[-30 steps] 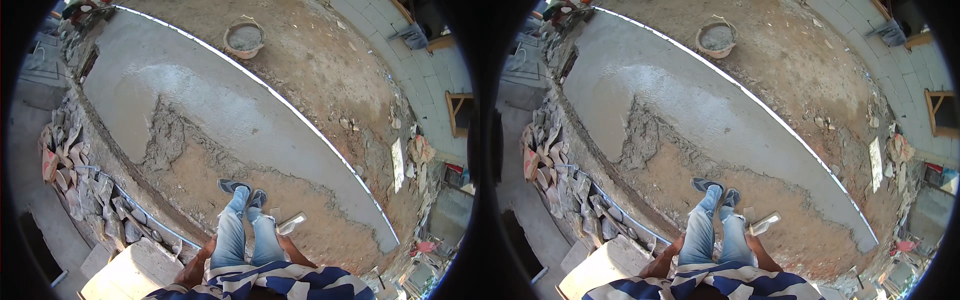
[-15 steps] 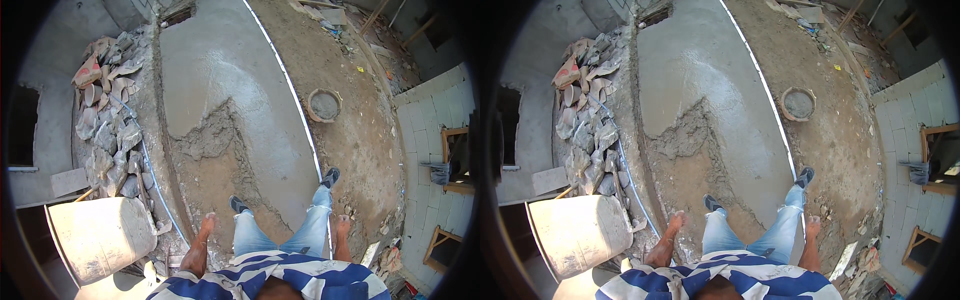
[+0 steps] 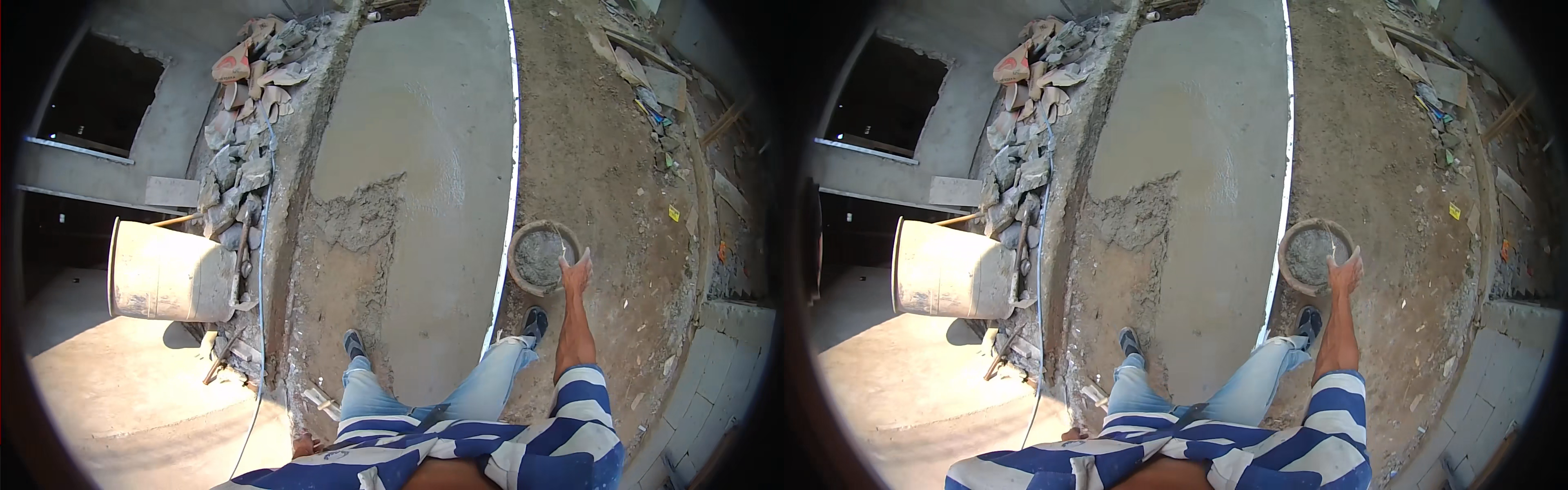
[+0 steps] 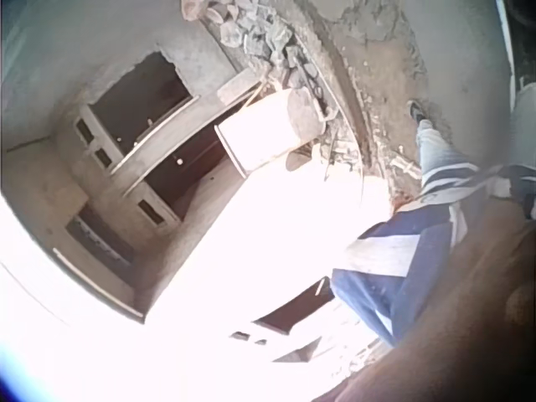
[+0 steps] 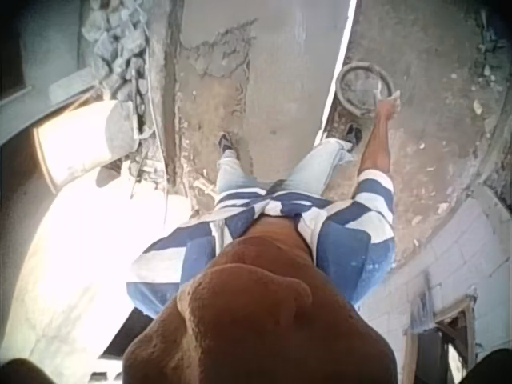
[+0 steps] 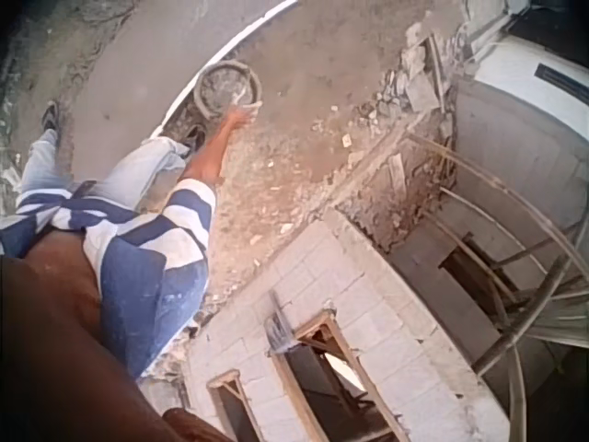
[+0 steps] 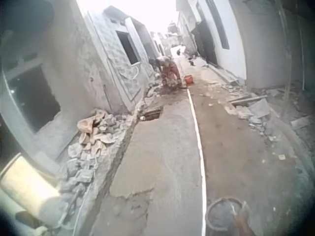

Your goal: The person levels and smooths wet concrete on a walkway using a trowel and a wooden float. The person spreads the concrete with the trowel, smooths the surface with the float, and later pours additional concrete from a bucket.

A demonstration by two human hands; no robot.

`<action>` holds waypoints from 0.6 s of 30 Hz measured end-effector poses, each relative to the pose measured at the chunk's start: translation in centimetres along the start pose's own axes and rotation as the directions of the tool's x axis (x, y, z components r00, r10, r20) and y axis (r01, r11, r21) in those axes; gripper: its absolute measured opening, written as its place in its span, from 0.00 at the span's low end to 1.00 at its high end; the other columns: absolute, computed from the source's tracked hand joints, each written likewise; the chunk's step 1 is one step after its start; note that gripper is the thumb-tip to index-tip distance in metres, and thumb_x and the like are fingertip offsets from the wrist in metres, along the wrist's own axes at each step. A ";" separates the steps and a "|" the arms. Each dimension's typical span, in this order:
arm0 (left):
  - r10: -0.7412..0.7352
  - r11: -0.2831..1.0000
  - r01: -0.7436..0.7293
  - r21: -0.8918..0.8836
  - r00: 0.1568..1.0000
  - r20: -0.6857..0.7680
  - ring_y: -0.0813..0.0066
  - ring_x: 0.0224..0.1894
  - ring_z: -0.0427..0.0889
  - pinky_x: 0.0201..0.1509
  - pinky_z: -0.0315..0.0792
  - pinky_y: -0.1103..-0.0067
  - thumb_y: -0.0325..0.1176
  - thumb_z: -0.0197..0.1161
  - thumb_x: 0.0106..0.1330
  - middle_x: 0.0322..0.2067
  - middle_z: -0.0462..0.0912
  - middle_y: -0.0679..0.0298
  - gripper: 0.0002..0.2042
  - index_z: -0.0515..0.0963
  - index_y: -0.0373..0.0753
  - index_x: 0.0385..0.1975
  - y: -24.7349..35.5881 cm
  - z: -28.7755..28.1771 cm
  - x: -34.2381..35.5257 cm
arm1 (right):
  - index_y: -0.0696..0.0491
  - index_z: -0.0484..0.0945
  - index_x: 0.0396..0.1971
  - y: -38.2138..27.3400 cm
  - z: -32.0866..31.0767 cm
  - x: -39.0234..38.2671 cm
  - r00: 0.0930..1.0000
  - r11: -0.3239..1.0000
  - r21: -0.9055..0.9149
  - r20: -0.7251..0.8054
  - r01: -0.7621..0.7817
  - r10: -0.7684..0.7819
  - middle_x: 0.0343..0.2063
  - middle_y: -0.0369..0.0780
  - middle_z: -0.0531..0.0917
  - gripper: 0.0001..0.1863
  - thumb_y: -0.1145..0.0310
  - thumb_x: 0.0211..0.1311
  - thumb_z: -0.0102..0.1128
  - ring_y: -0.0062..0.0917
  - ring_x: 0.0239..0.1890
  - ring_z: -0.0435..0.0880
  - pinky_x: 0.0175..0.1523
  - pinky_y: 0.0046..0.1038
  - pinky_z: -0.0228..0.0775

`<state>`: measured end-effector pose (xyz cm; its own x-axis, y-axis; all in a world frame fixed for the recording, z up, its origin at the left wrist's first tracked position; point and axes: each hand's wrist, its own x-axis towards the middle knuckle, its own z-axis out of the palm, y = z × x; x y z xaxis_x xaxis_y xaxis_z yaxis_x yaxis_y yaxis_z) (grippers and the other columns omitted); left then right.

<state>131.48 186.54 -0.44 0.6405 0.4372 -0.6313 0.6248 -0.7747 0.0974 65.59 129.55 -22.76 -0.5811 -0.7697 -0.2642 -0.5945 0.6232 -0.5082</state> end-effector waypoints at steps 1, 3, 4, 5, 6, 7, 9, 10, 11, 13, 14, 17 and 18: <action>-0.020 0.996 0.009 -0.088 0.993 -0.119 0.50 0.31 0.83 0.29 0.77 0.61 0.38 0.48 0.71 0.45 0.80 0.49 0.20 0.64 0.40 0.61 -3.0 0.2 -1.7 | 0.58 0.58 0.65 -0.1 1.9 0.0 0.996 0.999 -0.050 0.091 0.008 -0.003 0.59 0.55 0.69 0.44 0.53 0.52 0.68 0.46 0.63 0.66 0.65 0.37 0.59; 0.059 0.998 -0.059 -0.003 0.997 -0.058 0.50 0.31 0.83 0.30 0.78 0.61 0.37 0.47 0.71 0.44 0.80 0.48 0.21 0.63 0.39 0.61 -4.1 5.7 -4.4 | 0.57 0.63 0.61 1.5 5.1 4.2 0.982 0.998 -0.011 0.183 0.058 -0.055 0.50 0.53 0.77 0.40 0.52 0.53 0.67 0.46 0.55 0.74 0.61 0.39 0.65; 0.143 0.983 -0.147 0.106 0.989 0.041 0.50 0.31 0.83 0.31 0.78 0.61 0.37 0.45 0.71 0.44 0.80 0.48 0.21 0.63 0.39 0.61 -3.0 10.1 -5.6 | 0.57 0.68 0.58 4.2 5.6 8.3 0.979 0.995 0.076 0.187 0.072 -0.085 0.43 0.51 0.81 0.36 0.51 0.54 0.66 0.45 0.49 0.79 0.57 0.41 0.68; 0.097 0.982 -0.120 0.143 0.983 0.153 0.51 0.31 0.83 0.31 0.79 0.61 0.37 0.43 0.71 0.43 0.80 0.48 0.21 0.64 0.39 0.61 -2.6 9.7 -6.8 | 0.58 0.73 0.49 5.4 6.8 7.4 0.915 0.970 0.230 0.404 -0.079 -0.022 0.35 0.48 0.82 0.29 0.51 0.55 0.64 0.42 0.42 0.81 0.52 0.40 0.71; 0.049 0.979 -0.099 0.180 0.964 0.261 0.51 0.32 0.83 0.32 0.79 0.61 0.37 0.40 0.71 0.43 0.81 0.48 0.21 0.65 0.38 0.61 -2.4 8.8 -8.1 | 0.59 0.78 0.41 5.3 7.6 6.5 0.801 0.907 0.340 0.599 -0.248 -0.005 0.27 0.45 0.83 0.25 0.50 0.57 0.63 0.38 0.35 0.83 0.47 0.39 0.73; 0.222 0.871 -0.274 0.408 0.960 0.171 0.55 0.31 0.83 0.32 0.78 0.64 0.36 0.40 0.71 0.41 0.81 0.50 0.20 0.68 0.38 0.59 -1.9 11.6 -9.6 | 0.59 0.78 0.41 5.9 7.7 6.1 0.797 0.916 0.323 0.604 -0.237 -0.007 0.27 0.45 0.83 0.25 0.50 0.57 0.63 0.38 0.35 0.83 0.47 0.39 0.73; 0.418 0.820 -0.471 0.327 0.881 0.221 0.66 0.29 0.83 0.28 0.75 0.72 0.36 0.52 0.70 0.34 0.83 0.58 0.12 0.75 0.40 0.48 2.0 15.5 -12.0 | 0.61 0.80 0.27 7.7 7.0 5.3 0.890 0.966 0.258 0.436 0.015 -0.130 0.21 0.42 0.79 0.22 0.52 0.58 0.61 0.33 0.30 0.81 0.42 0.38 0.72; 0.467 0.813 -0.535 0.228 0.834 0.295 0.67 0.30 0.83 0.28 0.76 0.73 0.38 0.55 0.69 0.33 0.84 0.59 0.11 0.75 0.40 0.45 3.7 18.2 -13.3 | 0.61 0.80 0.27 8.5 6.1 5.4 0.893 0.971 0.236 0.431 0.024 -0.127 0.21 0.42 0.79 0.22 0.52 0.58 0.61 0.33 0.30 0.81 0.42 0.38 0.72; 0.522 0.786 -0.598 0.154 0.777 0.351 0.67 0.30 0.84 0.28 0.77 0.74 0.37 0.55 0.69 0.33 0.84 0.59 0.10 0.75 0.40 0.44 4.5 18.8 -13.6 | 0.62 0.81 0.30 8.0 5.5 5.2 0.898 0.961 0.253 0.439 -0.114 -0.009 0.25 0.47 0.82 0.23 0.52 0.58 0.60 0.38 0.34 0.83 0.43 0.39 0.71; 0.463 0.804 -0.566 0.183 0.788 0.406 0.67 0.30 0.85 0.28 0.77 0.74 0.37 0.55 0.69 0.33 0.84 0.59 0.10 0.75 0.40 0.44 4.1 15.9 -11.4 | 0.62 0.82 0.35 5.4 4.6 1.4 0.912 0.971 0.188 0.406 -0.151 0.063 0.31 0.52 0.84 0.23 0.54 0.57 0.59 0.44 0.38 0.84 0.46 0.40 0.70; 0.402 0.816 -0.537 0.214 0.792 0.459 0.67 0.30 0.85 0.27 0.77 0.75 0.37 0.55 0.69 0.33 0.84 0.59 0.10 0.75 0.40 0.43 3.7 14.3 -9.8 | 0.62 0.82 0.35 3.3 5.3 -0.5 0.916 0.973 0.179 0.396 -0.142 0.061 0.31 0.52 0.84 0.23 0.54 0.57 0.59 0.44 0.38 0.84 0.46 0.40 0.70; 0.193 0.964 -0.224 0.145 0.960 0.205 0.68 0.21 0.81 0.19 0.74 0.74 0.37 0.56 0.68 0.28 0.82 0.59 0.08 0.73 0.41 0.41 -1.2 5.8 -3.0 | 0.66 0.81 0.36 -5.6 4.4 -6.6 0.934 0.996 -0.046 0.346 -0.082 0.092 0.35 0.56 0.84 0.27 0.52 0.54 0.62 0.43 0.40 0.84 0.46 0.39 0.71; -0.009 0.990 -0.022 0.139 0.976 0.218 0.69 0.17 0.78 0.16 0.70 0.74 0.36 0.58 0.67 0.25 0.80 0.58 0.07 0.73 0.41 0.39 -2.7 2.9 0.5 | 0.66 0.81 0.36 -7.8 3.7 -8.8 0.935 0.994 -0.092 0.346 -0.051 0.080 0.35 0.56 0.84 0.27 0.52 0.54 0.62 0.43 0.40 0.84 0.46 0.39 0.71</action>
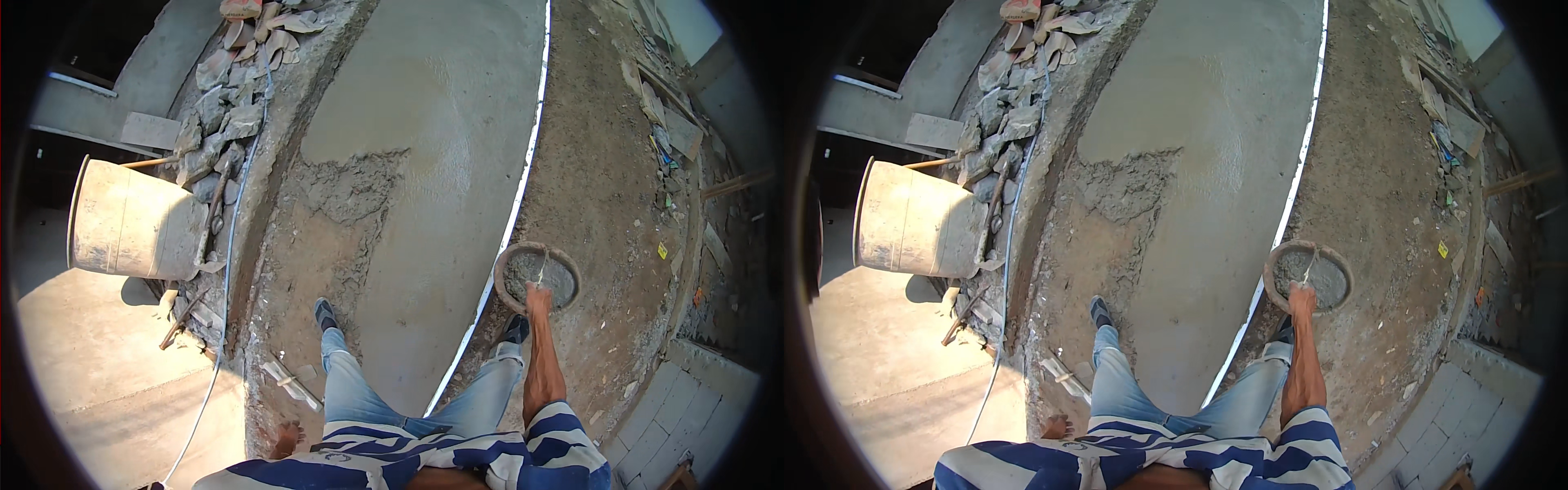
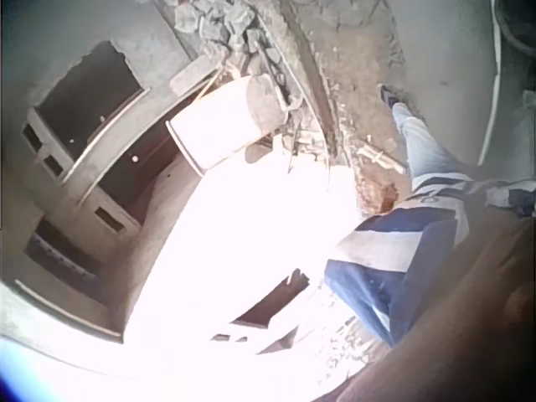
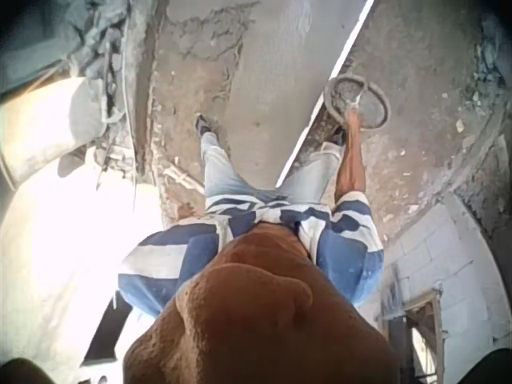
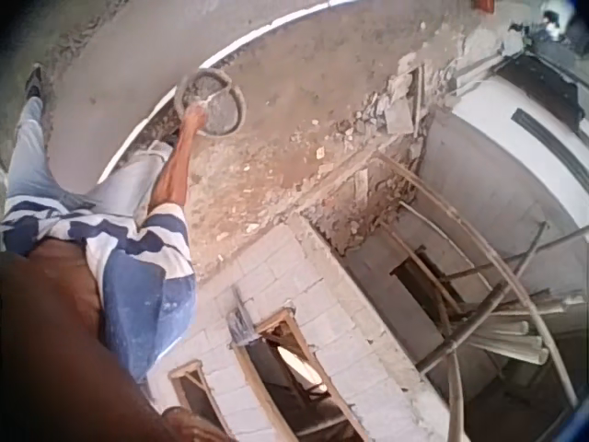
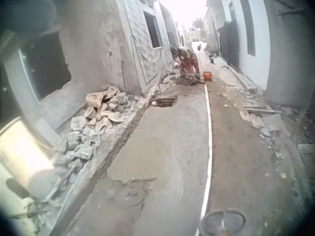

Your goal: The person levels and smooths wet concrete on a walkway using a trowel and a wooden float. The person spreads the concrete with the trowel, smooths the surface with the float, and later pours additional concrete from a bucket.

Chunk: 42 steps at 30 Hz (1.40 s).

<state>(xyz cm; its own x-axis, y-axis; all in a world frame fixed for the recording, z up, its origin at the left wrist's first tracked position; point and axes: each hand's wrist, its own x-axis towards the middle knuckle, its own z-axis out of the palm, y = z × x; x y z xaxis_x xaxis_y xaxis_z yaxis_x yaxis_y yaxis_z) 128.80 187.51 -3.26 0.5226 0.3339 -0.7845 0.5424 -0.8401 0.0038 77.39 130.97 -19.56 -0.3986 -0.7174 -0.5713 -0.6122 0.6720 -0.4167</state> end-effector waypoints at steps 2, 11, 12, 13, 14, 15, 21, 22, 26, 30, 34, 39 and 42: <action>-0.063 0.986 0.053 0.158 0.996 0.060 0.68 0.16 0.77 0.16 0.70 0.74 0.34 0.60 0.66 0.24 0.79 0.56 0.07 0.72 0.39 0.38 -3.9 -4.0 4.9 | 0.68 0.80 0.37 -3.0 1.4 -4.1 0.997 0.998 0.061 0.076 0.027 -0.032 0.35 0.56 0.83 0.28 0.53 0.54 0.62 0.42 0.42 0.84 0.47 0.39 0.72; 0.522 0.733 -0.263 -0.627 0.809 0.271 0.67 0.38 0.82 0.39 0.76 0.74 0.44 0.55 0.70 0.43 0.80 0.55 0.18 0.71 0.40 0.53 4.6 2.0 13.7 | 0.69 0.73 0.26 -10.0 17.0 -20.4 0.944 0.991 -0.080 0.319 0.109 -0.078 0.22 0.45 0.76 0.28 0.51 0.56 0.59 0.31 0.27 0.70 0.36 0.41 0.64; 0.510 0.728 -0.267 -0.631 0.826 0.239 0.66 0.38 0.82 0.42 0.76 0.73 0.45 0.54 0.70 0.43 0.80 0.55 0.19 0.71 0.40 0.54 5.9 2.4 13.5 | 0.67 0.73 0.24 -10.7 17.9 -22.4 0.922 0.986 -0.088 0.374 0.142 -0.099 0.21 0.43 0.74 0.28 0.51 0.56 0.58 0.31 0.26 0.69 0.36 0.40 0.64; 0.493 0.724 -0.263 -0.638 0.844 0.212 0.65 0.38 0.82 0.45 0.76 0.72 0.46 0.54 0.70 0.44 0.81 0.55 0.20 0.70 0.40 0.56 6.8 3.5 13.3 | 0.65 0.72 0.23 -12.1 18.2 -24.9 0.897 0.979 -0.103 0.426 0.176 -0.116 0.20 0.40 0.73 0.27 0.50 0.57 0.58 0.30 0.25 0.68 0.36 0.39 0.63; 0.450 0.745 -0.240 -0.622 0.870 0.203 0.64 0.40 0.82 0.47 0.76 0.71 0.47 0.54 0.70 0.45 0.80 0.54 0.22 0.69 0.39 0.57 9.0 4.3 12.0 | 0.62 0.72 0.21 -14.4 17.6 -28.1 0.863 0.979 -0.075 0.488 0.189 -0.129 0.19 0.38 0.71 0.26 0.50 0.59 0.56 0.28 0.23 0.67 0.33 0.36 0.61; 0.406 0.768 -0.223 -0.600 0.895 0.187 0.62 0.43 0.82 0.49 0.76 0.70 0.48 0.53 0.70 0.47 0.79 0.53 0.24 0.67 0.38 0.59 11.3 4.3 10.8 | 0.59 0.72 0.19 -17.5 16.1 -31.3 0.822 0.981 -0.040 0.552 0.192 -0.138 0.17 0.36 0.69 0.25 0.50 0.62 0.54 0.26 0.20 0.65 0.31 0.34 0.60; 0.478 0.544 0.152 -0.825 0.752 0.454 0.53 0.59 0.72 0.61 0.67 0.60 0.58 0.45 0.69 0.59 0.71 0.50 0.33 0.63 0.38 0.64 21.8 2.7 19.7 | 0.52 0.65 0.16 -32.4 9.9 -38.2 0.444 0.936 0.349 0.847 -0.048 -0.293 0.13 0.31 0.59 0.26 0.52 0.73 0.44 0.17 0.18 0.55 0.26 0.25 0.48; 0.517 0.512 0.172 -0.842 0.721 0.462 0.53 0.60 0.71 0.61 0.67 0.60 0.58 0.45 0.69 0.59 0.71 0.51 0.33 0.63 0.38 0.64 24.4 2.5 20.1 | 0.53 0.65 0.16 -34.7 10.0 -37.9 0.454 0.918 0.388 0.834 -0.078 -0.314 0.12 0.31 0.59 0.26 0.52 0.74 0.44 0.17 0.18 0.56 0.26 0.25 0.49; 0.653 0.380 0.096 -0.920 0.676 0.341 0.53 0.60 0.71 0.62 0.66 0.60 0.59 0.44 0.69 0.60 0.70 0.52 0.33 0.62 0.38 0.64 32.2 0.4 20.7 | 0.54 0.68 0.18 -39.9 15.4 -37.1 0.464 0.858 0.508 0.780 -0.077 -0.420 0.12 0.31 0.59 0.26 0.52 0.73 0.45 0.16 0.17 0.56 0.25 0.24 0.48; 0.763 0.254 0.049 -0.966 0.604 0.231 0.54 0.61 0.70 0.62 0.66 0.59 0.59 0.44 0.69 0.61 0.69 0.52 0.33 0.62 0.38 0.65 39.6 0.5 22.2 | 0.56 0.75 0.29 -43.9 24.9 -37.5 0.509 0.768 0.575 0.588 0.283 -0.628 0.15 0.31 0.65 0.20 0.53 0.72 0.48 0.15 0.19 0.63 0.23 0.21 0.53; 0.805 0.222 0.013 -0.975 0.562 0.190 0.54 0.62 0.69 0.63 0.65 0.59 0.60 0.43 0.69 0.61 0.69 0.53 0.34 0.62 0.39 0.65 47.8 4.7 23.9 | 0.54 0.77 0.50 -43.8 40.1 -33.5 0.579 0.665 0.425 0.330 0.615 -0.746 0.27 0.43 0.82 0.19 0.58 0.65 0.56 0.28 0.32 0.81 0.40 0.30 0.73; 0.797 0.299 -0.163 -0.940 0.585 0.152 0.56 0.63 0.67 0.65 0.63 0.61 0.60 0.44 0.69 0.63 0.66 0.56 0.34 0.60 0.39 0.66 54.3 7.4 29.0 | 0.54 0.79 0.49 -42.6 51.3 -25.3 0.656 0.643 0.533 0.200 0.550 -0.728 0.31 0.46 0.84 0.18 0.61 0.64 0.56 0.29 0.34 0.82 0.44 0.31 0.72; 0.825 0.349 -0.244 -0.905 0.538 0.173 0.57 0.63 0.66 0.66 0.61 0.62 0.60 0.43 0.69 0.63 0.65 0.55 0.35 0.59 0.38 0.66 55.9 6.8 29.8 | 0.55 0.79 0.48 -41.7 52.2 -23.7 0.702 0.651 0.605 0.202 0.459 -0.683 0.32 0.45 0.84 0.18 0.60 0.64 0.55 0.26 0.35 0.81 0.44 0.29 0.72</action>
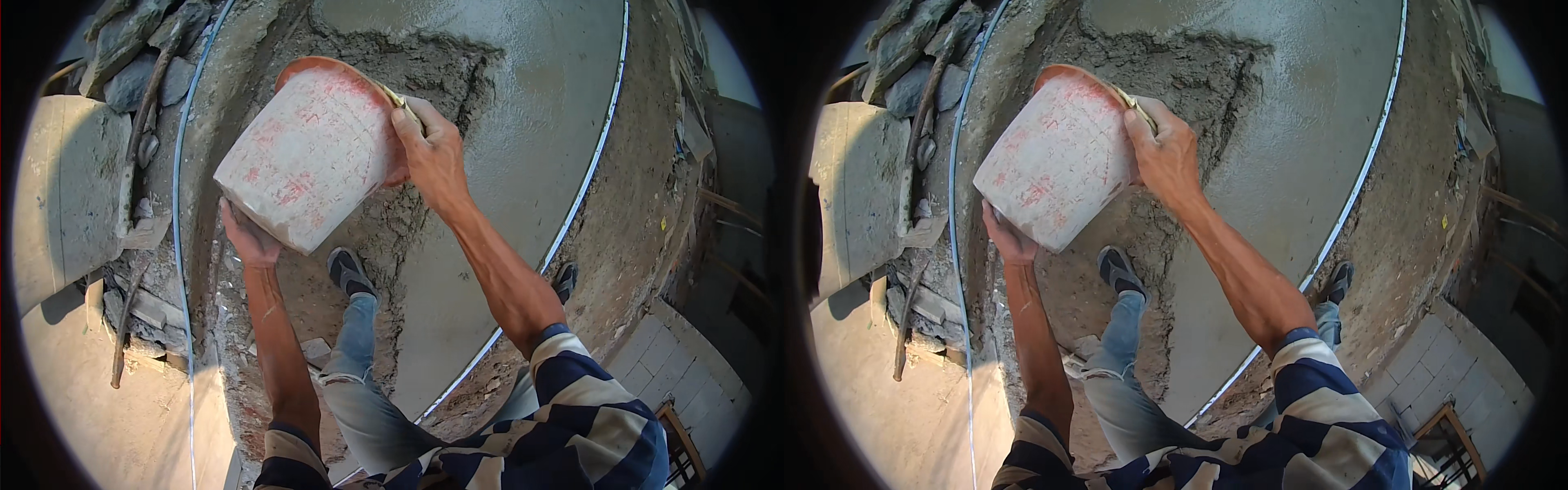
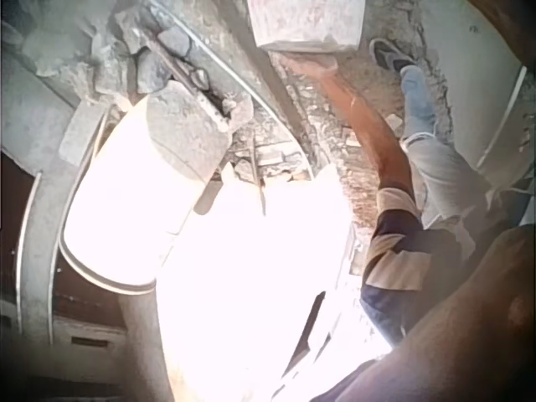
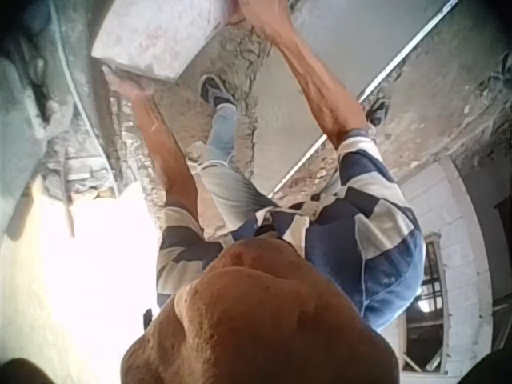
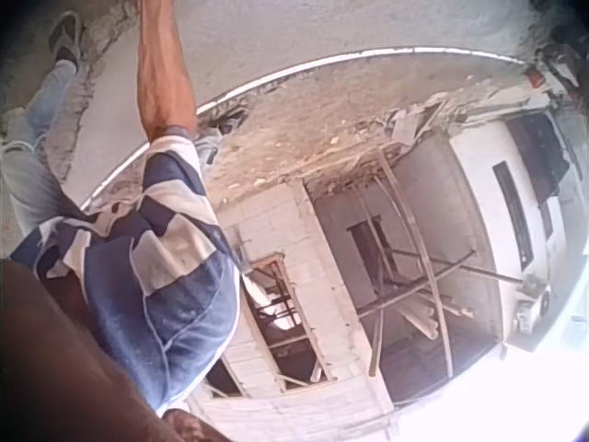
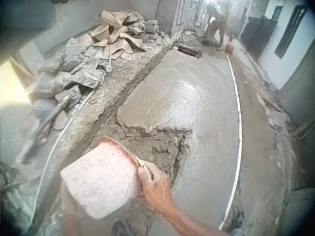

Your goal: The person levels and smooths wet concrete on a walkway using a trowel and a wooden float. The person spreads the concrete with the trowel, smooths the surface with the float, and later pours additional concrete from a bucket.

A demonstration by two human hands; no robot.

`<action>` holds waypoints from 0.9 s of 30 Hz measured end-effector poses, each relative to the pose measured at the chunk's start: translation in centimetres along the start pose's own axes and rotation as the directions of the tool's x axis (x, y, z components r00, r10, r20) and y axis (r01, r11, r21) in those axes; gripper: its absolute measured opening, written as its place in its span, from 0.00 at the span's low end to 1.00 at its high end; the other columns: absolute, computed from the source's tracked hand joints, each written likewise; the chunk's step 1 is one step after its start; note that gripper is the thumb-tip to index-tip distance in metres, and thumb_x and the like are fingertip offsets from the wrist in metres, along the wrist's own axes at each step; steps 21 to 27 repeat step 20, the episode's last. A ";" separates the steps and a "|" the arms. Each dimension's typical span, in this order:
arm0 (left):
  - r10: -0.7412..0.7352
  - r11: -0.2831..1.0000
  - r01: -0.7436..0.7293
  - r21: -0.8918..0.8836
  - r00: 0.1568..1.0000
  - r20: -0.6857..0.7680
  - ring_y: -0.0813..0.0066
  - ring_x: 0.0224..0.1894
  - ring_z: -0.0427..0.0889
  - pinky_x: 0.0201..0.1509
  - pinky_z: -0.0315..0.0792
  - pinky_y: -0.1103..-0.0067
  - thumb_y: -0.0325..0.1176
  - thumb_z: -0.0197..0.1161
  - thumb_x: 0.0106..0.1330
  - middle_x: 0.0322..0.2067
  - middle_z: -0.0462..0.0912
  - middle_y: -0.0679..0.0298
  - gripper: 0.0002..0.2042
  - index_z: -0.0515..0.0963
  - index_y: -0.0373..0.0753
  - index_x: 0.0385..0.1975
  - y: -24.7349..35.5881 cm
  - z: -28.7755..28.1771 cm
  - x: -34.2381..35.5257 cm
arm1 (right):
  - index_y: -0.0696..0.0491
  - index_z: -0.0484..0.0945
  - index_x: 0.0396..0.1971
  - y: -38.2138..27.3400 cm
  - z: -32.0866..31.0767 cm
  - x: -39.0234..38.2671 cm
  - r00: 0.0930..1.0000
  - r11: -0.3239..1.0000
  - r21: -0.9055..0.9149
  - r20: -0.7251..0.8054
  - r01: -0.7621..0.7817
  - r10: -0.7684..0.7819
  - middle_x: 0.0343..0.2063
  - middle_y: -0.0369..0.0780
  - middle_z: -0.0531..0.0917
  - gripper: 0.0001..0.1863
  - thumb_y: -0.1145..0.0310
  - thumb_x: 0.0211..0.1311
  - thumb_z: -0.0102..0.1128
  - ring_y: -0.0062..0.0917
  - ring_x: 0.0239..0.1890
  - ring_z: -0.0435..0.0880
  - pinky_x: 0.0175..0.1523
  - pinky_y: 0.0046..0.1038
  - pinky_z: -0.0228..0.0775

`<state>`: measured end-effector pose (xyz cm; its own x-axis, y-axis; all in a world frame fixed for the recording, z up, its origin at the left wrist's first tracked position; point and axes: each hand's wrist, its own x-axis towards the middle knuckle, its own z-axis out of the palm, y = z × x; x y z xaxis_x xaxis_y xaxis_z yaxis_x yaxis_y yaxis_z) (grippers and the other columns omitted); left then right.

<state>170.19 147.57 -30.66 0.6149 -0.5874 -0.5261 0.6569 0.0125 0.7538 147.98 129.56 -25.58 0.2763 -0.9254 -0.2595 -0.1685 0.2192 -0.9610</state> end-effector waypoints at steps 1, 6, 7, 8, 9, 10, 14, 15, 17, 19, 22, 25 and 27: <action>0.018 1.000 -0.018 0.021 1.000 0.019 0.59 0.63 0.66 0.66 0.60 0.65 0.60 0.44 0.69 0.63 0.66 0.56 0.36 0.59 0.36 0.66 1.1 0.0 0.4 | 0.56 0.78 0.49 -0.1 -0.1 -0.1 0.998 0.999 -0.031 -0.048 0.042 -0.044 0.33 0.43 0.84 0.18 0.60 0.65 0.55 0.25 0.36 0.80 0.44 0.29 0.72; 0.026 0.993 -0.044 0.106 0.986 0.167 0.56 0.64 0.65 0.68 0.57 0.64 0.58 0.45 0.68 0.63 0.67 0.53 0.37 0.57 0.31 0.66 10.3 6.1 -0.1 | 0.59 0.78 0.43 -4.9 -2.8 0.9 0.976 0.985 0.002 -0.134 0.172 -0.170 0.30 0.37 0.80 0.17 0.59 0.66 0.55 0.20 0.32 0.77 0.37 0.25 0.71; 0.080 0.983 -0.110 0.146 0.977 0.200 0.56 0.64 0.65 0.68 0.57 0.64 0.57 0.45 0.68 0.62 0.66 0.51 0.37 0.57 0.29 0.65 13.0 7.7 -0.4 | 0.59 0.78 0.43 -6.4 -3.1 1.3 0.979 0.987 0.019 -0.135 0.160 -0.156 0.30 0.37 0.80 0.17 0.59 0.66 0.55 0.20 0.32 0.77 0.37 0.25 0.71; 0.125 0.969 -0.171 0.178 0.962 0.243 0.56 0.64 0.65 0.68 0.56 0.64 0.56 0.45 0.68 0.62 0.66 0.50 0.37 0.57 0.28 0.65 15.4 9.5 -0.7 | 0.57 0.77 0.46 -8.2 -3.5 2.0 0.982 0.963 0.204 -0.104 0.177 -0.159 0.29 0.33 0.78 0.17 0.60 0.67 0.55 0.15 0.29 0.72 0.34 0.21 0.66; 0.169 0.964 -0.211 0.159 0.955 0.242 0.56 0.64 0.65 0.68 0.56 0.65 0.55 0.45 0.69 0.62 0.66 0.49 0.36 0.59 0.27 0.64 18.1 12.7 -1.8 | 0.56 0.75 0.48 -10.5 -4.1 2.9 0.981 0.902 0.384 -0.078 0.196 -0.179 0.29 0.29 0.75 0.16 0.60 0.68 0.55 0.09 0.27 0.67 0.32 0.18 0.62; 0.211 0.958 -0.249 0.143 0.949 0.235 0.56 0.64 0.66 0.68 0.56 0.65 0.54 0.45 0.69 0.62 0.66 0.48 0.35 0.60 0.27 0.63 20.3 15.4 -2.9 | 0.56 0.75 0.48 -12.6 -4.2 3.5 0.981 0.898 0.394 -0.088 0.195 -0.174 0.29 0.29 0.75 0.16 0.60 0.68 0.55 0.09 0.27 0.67 0.32 0.18 0.62; 0.585 0.712 -0.635 0.301 0.773 0.247 0.57 0.58 0.72 0.63 0.65 0.71 0.52 0.46 0.70 0.57 0.71 0.47 0.33 0.59 0.26 0.61 27.5 20.2 -5.2 | 0.57 0.67 0.46 -18.2 -3.2 5.6 0.959 0.704 0.679 -0.002 0.209 -0.282 0.33 0.36 0.79 0.10 0.68 0.72 0.46 0.14 0.27 0.78 0.30 0.17 0.71; 0.586 0.702 -0.642 0.308 0.767 0.262 0.57 0.58 0.72 0.63 0.65 0.71 0.52 0.46 0.70 0.57 0.71 0.47 0.33 0.59 0.26 0.61 27.4 20.0 -5.2 | 0.55 0.68 0.43 -18.3 -2.4 6.0 0.953 0.647 0.734 0.000 0.207 -0.304 0.28 0.32 0.74 0.07 0.68 0.72 0.44 0.11 0.24 0.71 0.30 0.16 0.66; 0.696 0.446 -0.738 0.506 0.642 0.323 0.57 0.58 0.72 0.63 0.64 0.70 0.51 0.46 0.70 0.57 0.71 0.48 0.32 0.60 0.26 0.60 27.4 18.5 -4.5 | 0.54 0.68 0.39 -16.8 -0.7 6.6 0.947 0.577 0.792 -0.004 0.199 -0.322 0.24 0.28 0.70 0.06 0.69 0.72 0.43 0.09 0.21 0.64 0.29 0.15 0.61; 0.772 0.140 -0.750 0.647 0.492 0.403 0.56 0.57 0.72 0.63 0.64 0.70 0.51 0.46 0.71 0.56 0.71 0.49 0.30 0.62 0.27 0.59 26.2 15.6 -2.3 | 0.56 0.69 0.43 -11.5 1.9 7.2 0.976 0.561 0.818 -0.002 0.127 -0.218 0.26 0.33 0.74 0.08 0.69 0.71 0.45 0.13 0.23 0.70 0.29 0.17 0.66; 0.775 0.131 -0.751 0.647 0.485 0.406 0.56 0.57 0.72 0.63 0.64 0.70 0.51 0.46 0.71 0.56 0.71 0.49 0.30 0.62 0.27 0.59 25.3 14.5 -0.8 | 0.57 0.69 0.46 -8.1 3.4 7.5 0.986 0.555 0.827 0.000 0.094 -0.166 0.27 0.35 0.76 0.10 0.69 0.70 0.45 0.15 0.24 0.74 0.30 0.19 0.69; 0.775 0.131 -0.751 0.647 0.485 0.406 0.56 0.57 0.72 0.63 0.64 0.70 0.51 0.46 0.71 0.56 0.71 0.49 0.30 0.62 0.27 0.59 25.3 14.5 -0.8 | 0.57 0.69 0.46 -8.1 3.4 7.5 0.986 0.555 0.827 0.000 0.094 -0.166 0.27 0.35 0.76 0.10 0.69 0.70 0.45 0.15 0.24 0.74 0.30 0.19 0.69; 0.775 0.131 -0.751 0.647 0.485 0.406 0.56 0.57 0.72 0.63 0.64 0.70 0.51 0.46 0.71 0.56 0.71 0.49 0.30 0.62 0.27 0.59 25.3 14.5 -0.8 | 0.57 0.69 0.46 -8.1 3.4 7.5 0.986 0.555 0.827 0.000 0.094 -0.166 0.27 0.35 0.76 0.10 0.69 0.70 0.45 0.15 0.24 0.74 0.30 0.19 0.69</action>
